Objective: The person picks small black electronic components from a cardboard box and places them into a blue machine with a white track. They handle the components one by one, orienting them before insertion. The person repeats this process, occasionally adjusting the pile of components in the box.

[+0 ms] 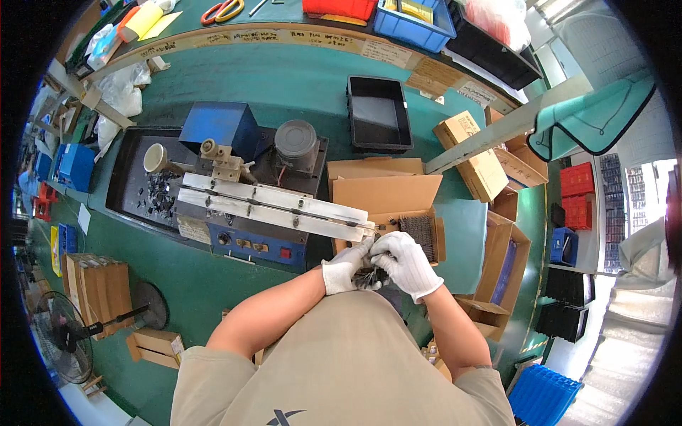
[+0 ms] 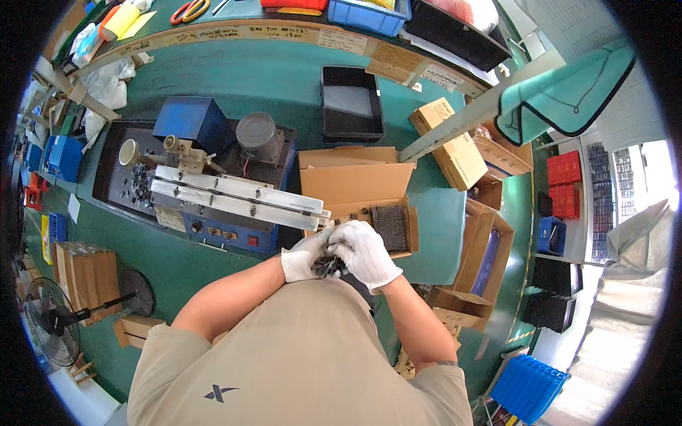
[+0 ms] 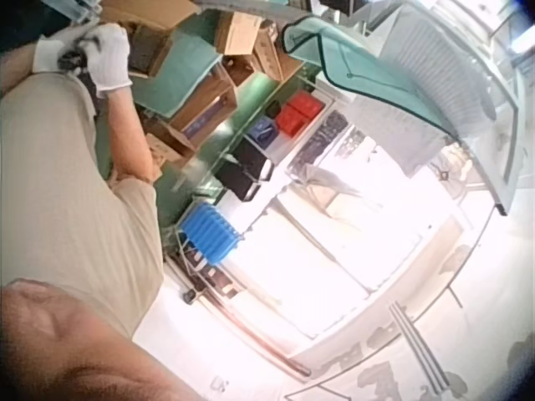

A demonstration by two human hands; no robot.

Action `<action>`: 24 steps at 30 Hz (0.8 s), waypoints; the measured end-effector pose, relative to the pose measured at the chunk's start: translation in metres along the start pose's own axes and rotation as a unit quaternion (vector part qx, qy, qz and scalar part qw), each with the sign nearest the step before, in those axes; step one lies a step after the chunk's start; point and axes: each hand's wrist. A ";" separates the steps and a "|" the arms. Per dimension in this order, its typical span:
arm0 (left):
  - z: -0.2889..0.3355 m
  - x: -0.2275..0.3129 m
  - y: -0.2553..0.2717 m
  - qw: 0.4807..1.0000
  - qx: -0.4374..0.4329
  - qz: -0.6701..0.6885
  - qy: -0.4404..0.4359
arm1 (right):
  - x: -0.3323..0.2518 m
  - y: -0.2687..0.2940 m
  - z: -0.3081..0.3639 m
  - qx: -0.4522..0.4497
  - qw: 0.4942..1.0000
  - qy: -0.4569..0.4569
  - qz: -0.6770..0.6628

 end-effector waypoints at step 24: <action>0.008 -0.002 0.004 0.998 -0.042 -0.039 -0.039 | -0.020 0.011 -0.025 0.119 0.991 -0.063 0.006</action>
Point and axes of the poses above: each hand's wrist, its own z-axis away from the middle knuckle, its own y-axis out of the back of the hand, x = y × z, and after that the axes turned 6 degrees about y, right-handed
